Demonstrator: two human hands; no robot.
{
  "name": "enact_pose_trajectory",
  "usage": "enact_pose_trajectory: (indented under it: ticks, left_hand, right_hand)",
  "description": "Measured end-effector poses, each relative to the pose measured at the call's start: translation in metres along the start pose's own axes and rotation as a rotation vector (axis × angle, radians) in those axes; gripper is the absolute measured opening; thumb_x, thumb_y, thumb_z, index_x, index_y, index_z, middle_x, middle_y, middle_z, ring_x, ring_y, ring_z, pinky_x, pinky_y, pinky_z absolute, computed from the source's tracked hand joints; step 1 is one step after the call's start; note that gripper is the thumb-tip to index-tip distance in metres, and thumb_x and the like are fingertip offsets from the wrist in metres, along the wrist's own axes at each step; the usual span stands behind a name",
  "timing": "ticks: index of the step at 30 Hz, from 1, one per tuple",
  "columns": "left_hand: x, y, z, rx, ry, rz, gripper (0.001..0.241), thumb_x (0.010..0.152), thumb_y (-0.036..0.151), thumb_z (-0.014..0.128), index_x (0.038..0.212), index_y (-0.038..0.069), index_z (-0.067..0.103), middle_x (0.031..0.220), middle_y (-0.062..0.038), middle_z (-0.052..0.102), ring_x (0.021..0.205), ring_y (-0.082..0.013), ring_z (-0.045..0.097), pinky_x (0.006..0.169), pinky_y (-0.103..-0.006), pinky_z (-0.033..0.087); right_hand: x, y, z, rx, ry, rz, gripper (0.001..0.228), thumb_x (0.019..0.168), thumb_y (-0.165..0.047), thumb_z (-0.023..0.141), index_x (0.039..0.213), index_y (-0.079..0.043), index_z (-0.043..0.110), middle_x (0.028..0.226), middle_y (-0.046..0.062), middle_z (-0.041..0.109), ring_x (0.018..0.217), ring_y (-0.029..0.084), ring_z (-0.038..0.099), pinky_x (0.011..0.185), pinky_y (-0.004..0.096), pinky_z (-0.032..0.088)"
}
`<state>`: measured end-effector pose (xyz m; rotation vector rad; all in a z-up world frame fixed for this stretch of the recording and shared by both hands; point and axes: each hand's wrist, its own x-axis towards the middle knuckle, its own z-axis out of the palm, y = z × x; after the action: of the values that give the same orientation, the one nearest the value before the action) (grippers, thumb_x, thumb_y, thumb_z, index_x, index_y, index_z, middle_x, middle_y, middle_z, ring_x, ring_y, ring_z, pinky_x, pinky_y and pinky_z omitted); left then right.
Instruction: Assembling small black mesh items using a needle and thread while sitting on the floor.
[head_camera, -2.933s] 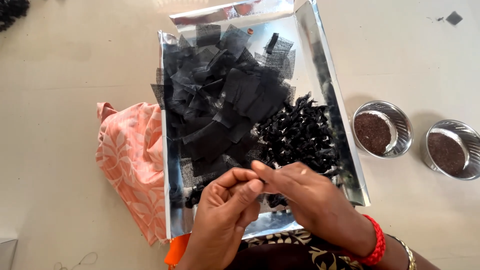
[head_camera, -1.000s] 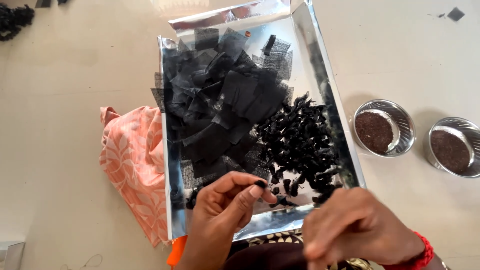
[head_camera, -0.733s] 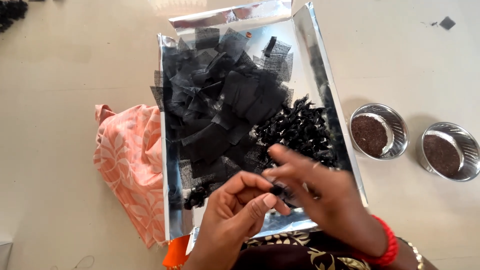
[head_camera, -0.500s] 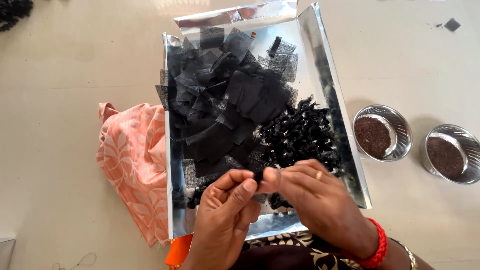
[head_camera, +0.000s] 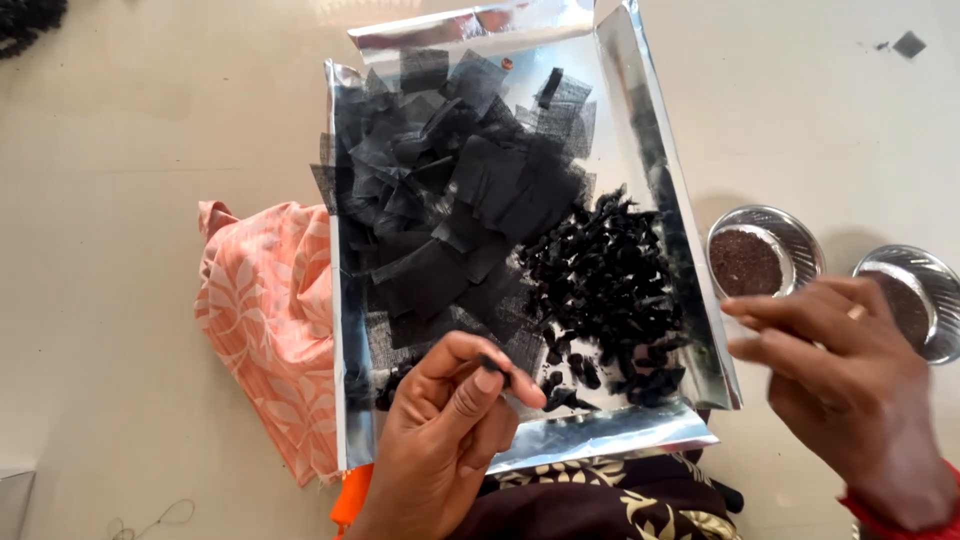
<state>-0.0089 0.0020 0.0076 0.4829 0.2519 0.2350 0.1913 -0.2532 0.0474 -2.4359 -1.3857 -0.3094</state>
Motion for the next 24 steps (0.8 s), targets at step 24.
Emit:
enact_pose_trajectory:
  ticks: [24]
  left_hand:
    - [-0.033,0.024,-0.062,0.658,-0.146,-0.222,0.017,0.092,-0.008,0.073,0.107,-0.010,0.066,0.093,-0.020,0.079,0.093,-0.0276,0.083,0.085,-0.0385,0.064]
  right_hand:
    - [-0.082,0.117,-0.063,0.466,-0.756,0.318,0.029,0.092,-0.017,0.070,0.120,-0.016,0.075,0.106,-0.003,0.076,0.100,0.012,0.074,0.083,0.030,0.057]
